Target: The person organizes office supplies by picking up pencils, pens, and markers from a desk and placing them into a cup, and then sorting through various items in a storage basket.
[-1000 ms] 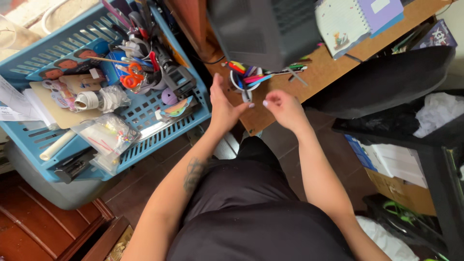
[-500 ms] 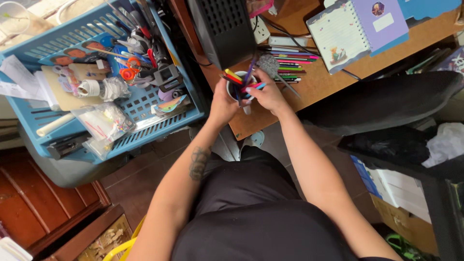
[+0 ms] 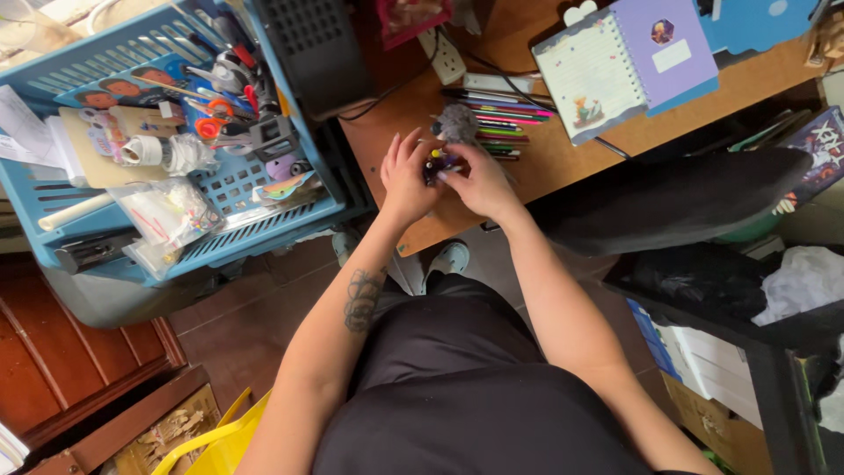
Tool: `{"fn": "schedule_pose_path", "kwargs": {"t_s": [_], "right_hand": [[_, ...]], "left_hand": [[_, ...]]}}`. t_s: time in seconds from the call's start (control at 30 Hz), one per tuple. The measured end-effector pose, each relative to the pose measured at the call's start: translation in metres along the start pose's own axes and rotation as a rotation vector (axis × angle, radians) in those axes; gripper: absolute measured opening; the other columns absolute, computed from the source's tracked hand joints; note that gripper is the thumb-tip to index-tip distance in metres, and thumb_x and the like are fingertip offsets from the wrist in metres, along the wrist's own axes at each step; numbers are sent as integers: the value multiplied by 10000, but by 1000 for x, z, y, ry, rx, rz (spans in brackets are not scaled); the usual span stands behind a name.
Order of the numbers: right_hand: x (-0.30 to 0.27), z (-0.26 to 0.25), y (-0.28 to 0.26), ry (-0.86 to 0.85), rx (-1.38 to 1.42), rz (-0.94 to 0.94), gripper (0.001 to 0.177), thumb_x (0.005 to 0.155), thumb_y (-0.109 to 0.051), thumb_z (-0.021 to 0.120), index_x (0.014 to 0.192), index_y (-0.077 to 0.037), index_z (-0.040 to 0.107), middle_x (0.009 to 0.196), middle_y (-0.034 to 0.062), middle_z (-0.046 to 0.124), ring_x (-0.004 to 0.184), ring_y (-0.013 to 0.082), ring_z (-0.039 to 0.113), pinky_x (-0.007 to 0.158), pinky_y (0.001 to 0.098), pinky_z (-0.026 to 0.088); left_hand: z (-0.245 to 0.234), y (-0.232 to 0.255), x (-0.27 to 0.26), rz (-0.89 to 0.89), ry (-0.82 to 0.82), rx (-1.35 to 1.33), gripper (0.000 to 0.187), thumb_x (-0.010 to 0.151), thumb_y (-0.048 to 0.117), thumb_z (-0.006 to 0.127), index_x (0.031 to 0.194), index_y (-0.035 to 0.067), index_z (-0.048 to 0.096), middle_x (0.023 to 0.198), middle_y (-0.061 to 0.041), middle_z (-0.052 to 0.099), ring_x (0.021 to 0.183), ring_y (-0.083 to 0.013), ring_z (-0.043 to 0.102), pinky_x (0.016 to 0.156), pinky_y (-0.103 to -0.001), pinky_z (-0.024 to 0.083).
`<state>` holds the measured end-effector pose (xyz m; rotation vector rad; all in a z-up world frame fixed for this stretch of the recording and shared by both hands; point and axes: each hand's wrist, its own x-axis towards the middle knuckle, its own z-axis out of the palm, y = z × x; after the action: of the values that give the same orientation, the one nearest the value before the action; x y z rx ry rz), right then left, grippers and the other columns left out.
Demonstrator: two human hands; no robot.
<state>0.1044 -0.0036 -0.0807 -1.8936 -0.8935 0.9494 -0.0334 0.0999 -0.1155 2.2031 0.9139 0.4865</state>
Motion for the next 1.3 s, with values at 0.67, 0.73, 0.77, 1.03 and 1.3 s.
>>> {"fn": "schedule_pose_path", "kwargs": {"t_s": [0.67,0.73,0.77,1.03,1.3], "right_hand": [[-2,-38,91,308,-193,-68,294,870,-150,791,1140,-58,719,1140,183,675,955,341,698,833,403,564],[6,-43,94,314,-243,-120,303,858,-129,782,1143,-59,707,1162,178,670,1026,358,679,887,424,555],[11,-43,93,317,-267,-146,308,853,-119,778,1145,-60,702,1173,175,667,1061,366,670,914,435,550],[56,-19,53,190,-462,-163,741,754,-90,822,1405,-93,468,1338,270,570,1230,500,520,932,572,443],[78,-18,110,180,-41,45,629,858,17,694,1444,-102,498,1150,163,729,1022,378,704,863,471,569]], "left_hand": [[8,34,6,18,-54,222,256,817,312,802,1020,170,736,1442,-33,554,1469,-437,289,1151,-712,114],[6,34,5,34,-69,226,264,791,298,814,1006,167,734,1451,-43,546,1468,-447,280,1148,-711,115],[5,34,5,35,-81,222,261,772,289,820,988,168,735,1450,-46,544,1467,-446,279,1152,-708,118],[-5,37,7,37,-160,227,290,667,234,834,931,167,735,1466,-79,502,1461,-460,261,1162,-703,109],[-5,33,7,38,-175,230,280,698,229,825,961,191,735,1503,-35,508,1495,-452,246,1183,-686,98]]}}
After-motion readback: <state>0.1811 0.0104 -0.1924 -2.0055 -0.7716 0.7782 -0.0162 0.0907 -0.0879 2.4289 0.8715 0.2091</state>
